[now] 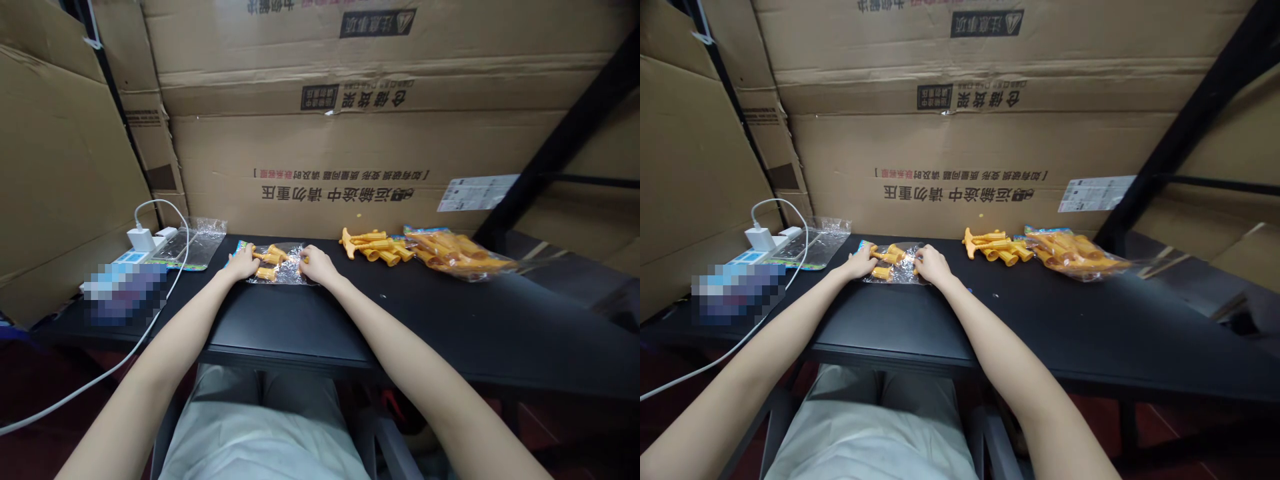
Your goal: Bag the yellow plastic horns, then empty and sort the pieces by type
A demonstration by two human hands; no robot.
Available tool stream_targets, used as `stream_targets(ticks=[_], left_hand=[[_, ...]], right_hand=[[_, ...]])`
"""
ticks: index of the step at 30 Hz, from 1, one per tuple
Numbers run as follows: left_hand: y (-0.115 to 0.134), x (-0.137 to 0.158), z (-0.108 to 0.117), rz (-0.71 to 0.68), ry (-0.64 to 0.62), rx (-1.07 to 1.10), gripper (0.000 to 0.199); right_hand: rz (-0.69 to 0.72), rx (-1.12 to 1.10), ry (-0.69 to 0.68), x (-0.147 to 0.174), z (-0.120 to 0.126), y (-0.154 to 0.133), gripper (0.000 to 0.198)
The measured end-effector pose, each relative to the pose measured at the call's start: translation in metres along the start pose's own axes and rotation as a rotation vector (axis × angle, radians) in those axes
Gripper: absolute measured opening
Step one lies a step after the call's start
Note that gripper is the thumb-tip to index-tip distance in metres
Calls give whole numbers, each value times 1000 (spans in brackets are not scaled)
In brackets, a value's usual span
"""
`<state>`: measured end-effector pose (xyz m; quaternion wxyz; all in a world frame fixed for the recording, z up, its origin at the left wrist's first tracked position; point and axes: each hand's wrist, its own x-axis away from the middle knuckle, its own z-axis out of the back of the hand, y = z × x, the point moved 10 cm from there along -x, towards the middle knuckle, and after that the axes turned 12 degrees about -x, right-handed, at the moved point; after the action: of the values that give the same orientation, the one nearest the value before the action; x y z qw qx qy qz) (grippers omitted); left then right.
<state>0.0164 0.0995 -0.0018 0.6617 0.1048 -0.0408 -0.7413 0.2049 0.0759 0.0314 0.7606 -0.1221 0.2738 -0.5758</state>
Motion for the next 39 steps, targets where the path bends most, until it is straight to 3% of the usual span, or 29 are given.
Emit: stream_targets(ticks=[7,12,16,20,26,31,36,39], left_hand=[[4,1,4,-37,33,-1,55],[3,0,5,-25,42,-5,57],[4,1,6,-27,45,7,57],[6,0,11,-46,114,-11,47],[34,2,10,-335,126,8,30],[37,2,7,-363,75,20,29],[30,-2,6,-364,58,53,32],[18,-7,5,-318,60,54,34]], right_hand=[[-28,-555,38,-15,-18,27,20],[-11,-699,-15,-17,-27,27,25],[29,-647,-97,-15,-29,20,34],[60,-456,-168,-14,-36,20,44],[109,-126,-151,-10,-32,15,48],[-26,23,26,-11,3,29,28],[-185,93,317,-7,56,75,36],[-295,91,334,-4,65,111,42]])
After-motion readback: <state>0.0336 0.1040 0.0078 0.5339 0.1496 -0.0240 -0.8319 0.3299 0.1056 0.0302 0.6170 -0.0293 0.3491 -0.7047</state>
